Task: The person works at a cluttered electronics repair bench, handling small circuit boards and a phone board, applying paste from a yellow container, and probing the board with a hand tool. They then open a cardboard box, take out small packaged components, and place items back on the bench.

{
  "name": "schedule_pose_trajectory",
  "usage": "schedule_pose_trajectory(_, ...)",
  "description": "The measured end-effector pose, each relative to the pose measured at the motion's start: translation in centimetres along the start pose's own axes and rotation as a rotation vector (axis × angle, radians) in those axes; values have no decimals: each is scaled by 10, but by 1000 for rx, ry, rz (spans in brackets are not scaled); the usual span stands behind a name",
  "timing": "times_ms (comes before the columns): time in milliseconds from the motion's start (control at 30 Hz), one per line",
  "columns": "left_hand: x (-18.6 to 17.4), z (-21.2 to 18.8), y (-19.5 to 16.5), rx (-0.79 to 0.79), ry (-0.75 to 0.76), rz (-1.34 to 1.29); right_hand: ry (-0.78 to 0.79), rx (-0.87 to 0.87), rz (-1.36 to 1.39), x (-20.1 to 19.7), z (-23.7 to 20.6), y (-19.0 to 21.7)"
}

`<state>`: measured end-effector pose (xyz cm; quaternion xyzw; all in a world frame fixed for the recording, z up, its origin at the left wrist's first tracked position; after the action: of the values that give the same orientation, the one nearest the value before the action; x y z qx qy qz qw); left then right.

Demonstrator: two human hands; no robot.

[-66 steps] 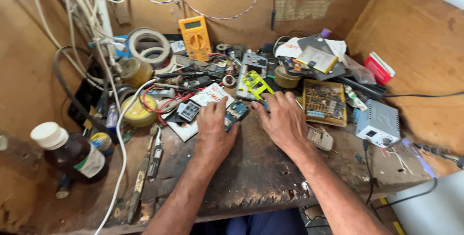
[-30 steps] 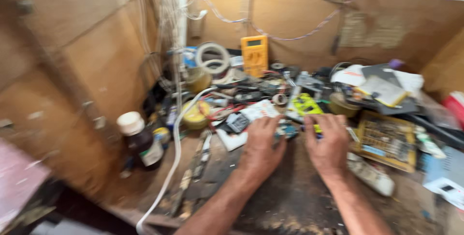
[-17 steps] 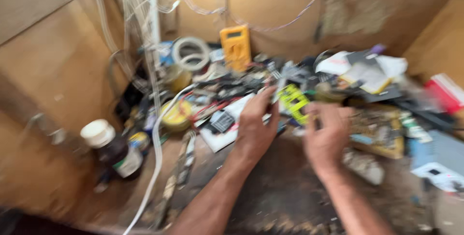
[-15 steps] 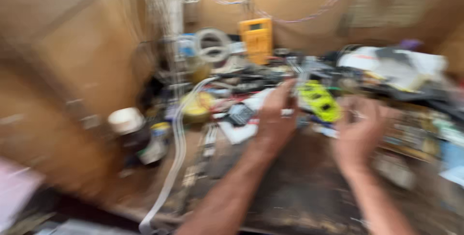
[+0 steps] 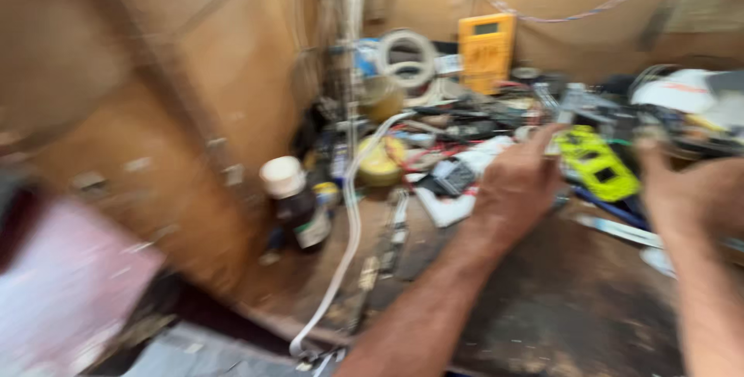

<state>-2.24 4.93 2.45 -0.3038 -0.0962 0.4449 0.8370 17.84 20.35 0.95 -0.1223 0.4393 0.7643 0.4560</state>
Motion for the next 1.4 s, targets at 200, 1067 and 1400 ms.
schedule_pose_trajectory(200, -7, 2, 2, -27, 60, 15, -61, 61, -270, -1, -3, 15)
schedule_pose_trajectory(1067, -20, 13, -4, -174, 113, -61, 147, -35, -341, -65, -5, 43)
schedule_pose_trajectory(1400, -18, 13, 2, -251, 143, -34, 113, -68, -308, -82, -19, 31)
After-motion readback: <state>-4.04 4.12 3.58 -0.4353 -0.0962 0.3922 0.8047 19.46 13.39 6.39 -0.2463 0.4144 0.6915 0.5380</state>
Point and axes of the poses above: each hand's wrist, its own z-axis towards the middle knuckle, its own x-axis out of the palm, y = z × x, the point moved 5 cm from there along z, towards the middle knuckle, and after that the axes turned 8 degrees about -y, right-handed, at the moved point
